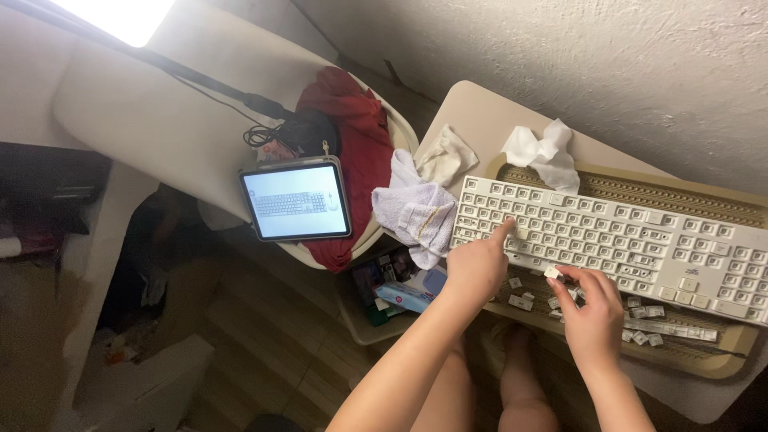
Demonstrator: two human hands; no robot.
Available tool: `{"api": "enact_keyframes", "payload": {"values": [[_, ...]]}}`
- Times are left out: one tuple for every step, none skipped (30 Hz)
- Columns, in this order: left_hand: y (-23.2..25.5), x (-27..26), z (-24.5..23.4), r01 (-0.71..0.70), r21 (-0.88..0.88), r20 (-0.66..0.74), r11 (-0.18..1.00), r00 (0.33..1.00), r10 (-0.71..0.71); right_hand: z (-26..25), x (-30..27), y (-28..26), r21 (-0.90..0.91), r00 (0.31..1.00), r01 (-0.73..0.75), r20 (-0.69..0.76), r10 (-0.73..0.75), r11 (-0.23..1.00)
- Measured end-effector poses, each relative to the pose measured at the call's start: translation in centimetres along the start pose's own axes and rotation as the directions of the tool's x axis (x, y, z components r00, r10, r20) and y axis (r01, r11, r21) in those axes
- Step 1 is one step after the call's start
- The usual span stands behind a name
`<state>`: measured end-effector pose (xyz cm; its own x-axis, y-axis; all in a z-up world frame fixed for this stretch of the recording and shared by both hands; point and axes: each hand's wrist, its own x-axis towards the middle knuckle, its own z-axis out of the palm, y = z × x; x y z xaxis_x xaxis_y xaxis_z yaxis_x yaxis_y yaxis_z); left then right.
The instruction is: The person assembles a white keyboard by inserting keycaps into the keyboard base. They occasionally wipe the keycaps with a tissue before placing them. A tablet displaying a keyboard layout is visible nearby.
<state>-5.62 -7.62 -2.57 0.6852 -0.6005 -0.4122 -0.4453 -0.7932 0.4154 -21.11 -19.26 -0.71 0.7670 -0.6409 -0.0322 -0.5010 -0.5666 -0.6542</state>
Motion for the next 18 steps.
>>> {"api": "enact_keyframes", "payload": {"values": [[0.0,0.0,0.1,0.001,-0.004,0.003,1.000,1.000,-0.001,0.0,0.0,0.0,-0.003,1.000,-0.005,0.005,0.005,1.000],[-0.1,0.0,0.2,0.004,-0.002,0.005,1.000,1.000,-0.004,0.0,0.1,0.0,-0.006,1.000,-0.010,0.011,0.010,1.000],[-0.1,0.0,0.3,0.005,-0.001,0.006,1.000,1.000,-0.005,-0.1,0.2,0.0,-0.010,1.000,-0.015,0.015,0.015,1.000],[-0.1,0.1,0.3,0.006,0.001,0.008,1.000,1.000,-0.006,-0.1,0.3,-0.1,-0.017,1.000,-0.011,0.012,0.011,1.000],[-0.1,0.1,0.4,0.010,0.005,0.012,1.000,1.000,-0.010,-0.2,0.3,-0.1,-0.024,1.000,-0.007,0.009,0.008,1.000],[0.0,0.1,0.4,0.013,0.010,0.016,1.000,1.000,-0.014,-0.2,0.4,-0.1,-0.031,1.000,-0.004,0.006,0.004,1.000],[0.0,0.1,0.4,0.017,0.015,0.020,1.000,1.000,-0.018,-0.2,0.4,-0.1,-0.027,1.000,-0.005,0.008,0.005,1.000],[0.0,0.1,0.4,0.015,0.013,0.018,1.000,1.000,-0.015,-0.3,0.5,-0.1,-0.023,1.000,-0.006,0.010,0.007,1.000],[0.1,0.1,0.4,0.013,0.011,0.016,1.000,1.000,-0.014,-0.3,0.6,-0.1,-0.019,1.000,-0.008,0.012,0.008,1.000],[0.1,0.1,0.3,0.012,0.008,0.013,1.000,1.000,-0.012,-0.2,0.7,-0.1,-0.011,1.000,-0.007,0.011,0.007,1.000],[0.1,0.0,0.2,0.016,0.021,0.036,1.000,0.999,-0.016,-0.2,0.8,-0.1,-0.003,1.000,-0.006,0.009,0.006,1.000],[0.1,-0.1,0.0,0.019,0.034,0.058,0.999,0.998,-0.021,-0.1,0.9,-0.1,0.004,1.000,-0.006,0.007,0.006,1.000],[0.3,0.0,-0.1,0.017,0.042,0.081,0.999,0.997,-0.021,-0.1,1.1,0.0,0.022,1.000,0.008,0.002,-0.008,1.000],[0.5,0.0,-0.2,0.017,0.067,0.106,0.998,0.994,-0.024,0.0,1.3,0.0,0.039,1.000,0.022,-0.004,-0.022,0.999],[0.7,0.0,-0.3,0.013,0.091,0.132,0.996,0.991,-0.025,0.0,1.5,0.1,0.053,0.999,0.035,-0.009,-0.035,0.998],[1.0,0.1,-0.3,0.009,0.114,0.158,0.993,0.987,-0.027,0.0,1.6,0.2,0.051,1.000,0.025,-0.003,-0.025,0.998],[1.3,0.2,-0.3,0.004,0.134,0.186,0.991,0.982,-0.029,0.1,1.8,0.3,0.050,1.000,0.016,0.004,-0.017,0.999],[1.5,0.3,-0.3,-0.003,0.154,0.213,0.988,0.977,-0.030,0.0,2.0,0.3,0.050,1.000,0.007,0.011,-0.008,0.999]]}}
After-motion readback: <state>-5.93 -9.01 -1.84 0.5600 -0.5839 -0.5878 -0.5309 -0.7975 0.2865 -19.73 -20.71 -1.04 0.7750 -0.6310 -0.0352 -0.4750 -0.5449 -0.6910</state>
